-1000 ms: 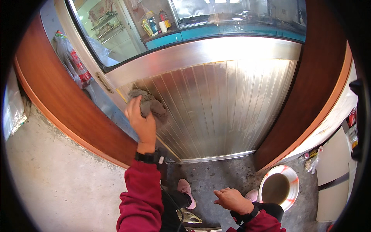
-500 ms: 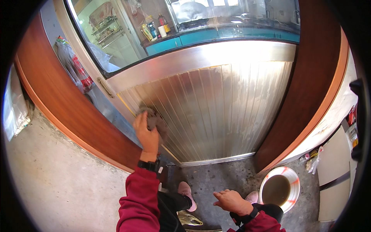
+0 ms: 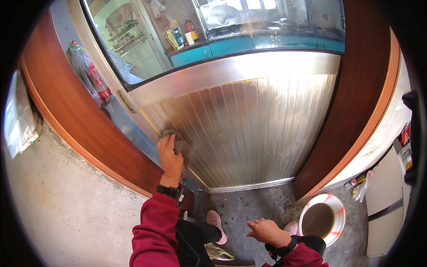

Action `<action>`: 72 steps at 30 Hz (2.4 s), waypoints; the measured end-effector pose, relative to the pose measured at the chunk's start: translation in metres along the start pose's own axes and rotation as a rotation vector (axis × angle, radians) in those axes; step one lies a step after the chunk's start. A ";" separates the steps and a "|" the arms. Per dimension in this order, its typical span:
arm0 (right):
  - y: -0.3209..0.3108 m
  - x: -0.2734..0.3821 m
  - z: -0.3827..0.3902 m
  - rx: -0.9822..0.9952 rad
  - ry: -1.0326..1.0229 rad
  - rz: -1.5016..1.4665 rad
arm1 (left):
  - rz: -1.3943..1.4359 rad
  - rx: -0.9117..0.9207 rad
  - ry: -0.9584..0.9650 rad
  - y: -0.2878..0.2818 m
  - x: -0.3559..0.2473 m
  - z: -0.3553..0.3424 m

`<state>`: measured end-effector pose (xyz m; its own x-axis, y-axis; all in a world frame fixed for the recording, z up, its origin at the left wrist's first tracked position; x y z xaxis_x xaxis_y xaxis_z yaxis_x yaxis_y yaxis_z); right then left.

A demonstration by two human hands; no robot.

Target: The person wipes a metal door with a cloth, moving from the upper section down to the lower edge. They switch to a second cloth and continue wiping the door surface before opening the door and moving a bucket of water.

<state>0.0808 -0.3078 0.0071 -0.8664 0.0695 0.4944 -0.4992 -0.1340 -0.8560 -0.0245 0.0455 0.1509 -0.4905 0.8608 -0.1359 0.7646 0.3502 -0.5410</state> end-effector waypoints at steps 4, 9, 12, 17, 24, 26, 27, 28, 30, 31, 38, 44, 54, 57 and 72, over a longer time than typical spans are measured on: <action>0.003 -0.002 0.000 -0.005 0.002 -0.007 | -0.024 -0.109 0.052 -0.010 -0.001 -0.034; 0.011 -0.004 -0.003 0.087 0.018 0.058 | -0.090 0.044 0.073 0.009 0.002 0.003; 0.011 -0.005 -0.005 0.066 0.013 0.043 | -0.058 0.249 0.007 0.027 0.005 0.045; 0.009 -0.004 -0.007 0.007 -0.016 0.029 | 0.005 0.122 0.014 0.012 0.009 0.026; 0.011 -0.004 -0.004 0.010 -0.009 0.023 | -0.012 -0.124 0.068 -0.016 0.002 -0.051; 0.011 -0.004 -0.005 0.007 -0.006 0.009 | -0.068 -0.079 0.048 -0.004 0.006 -0.033; 0.011 -0.004 -0.005 0.013 -0.006 0.009 | -0.088 -0.017 0.062 0.006 0.006 -0.014; 0.011 -0.004 -0.005 0.011 -0.011 0.011 | -0.113 0.057 0.033 0.016 0.007 0.009; 0.011 -0.004 -0.006 0.022 -0.010 0.020 | -0.042 0.185 0.011 0.036 0.011 0.054; 0.011 -0.005 -0.007 0.036 -0.004 0.025 | -0.027 0.223 -0.013 0.043 0.014 0.072; 0.009 -0.004 -0.008 0.001 -0.009 0.034 | -0.018 0.106 -0.086 0.023 0.017 0.046; 0.011 -0.004 -0.005 -0.010 -0.009 0.029 | -0.060 -0.213 -0.015 -0.014 0.016 -0.041; 0.010 -0.003 -0.010 0.032 -0.006 0.046 | 0.030 0.288 -0.299 0.079 0.030 0.140; 0.008 -0.002 -0.010 0.013 -0.005 0.048 | 0.089 0.166 -0.263 0.066 0.027 0.111; 0.013 -0.005 -0.007 0.025 0.010 0.015 | 0.055 0.136 -0.108 0.056 0.000 0.069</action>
<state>0.0789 -0.3029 -0.0077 -0.8741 0.0774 0.4795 -0.4856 -0.1596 -0.8595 -0.0108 0.0394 0.0634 -0.4970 0.8302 -0.2526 0.7315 0.2443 -0.6366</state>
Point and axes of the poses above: each hand's wrist, its own z-axis away from the middle knuckle, its own y-axis out of the palm, x = y × z, the point moved 3 cm from there along -z, towards the middle knuckle, and after that the axes turned 2 degrees about x, right-handed, at the moved point
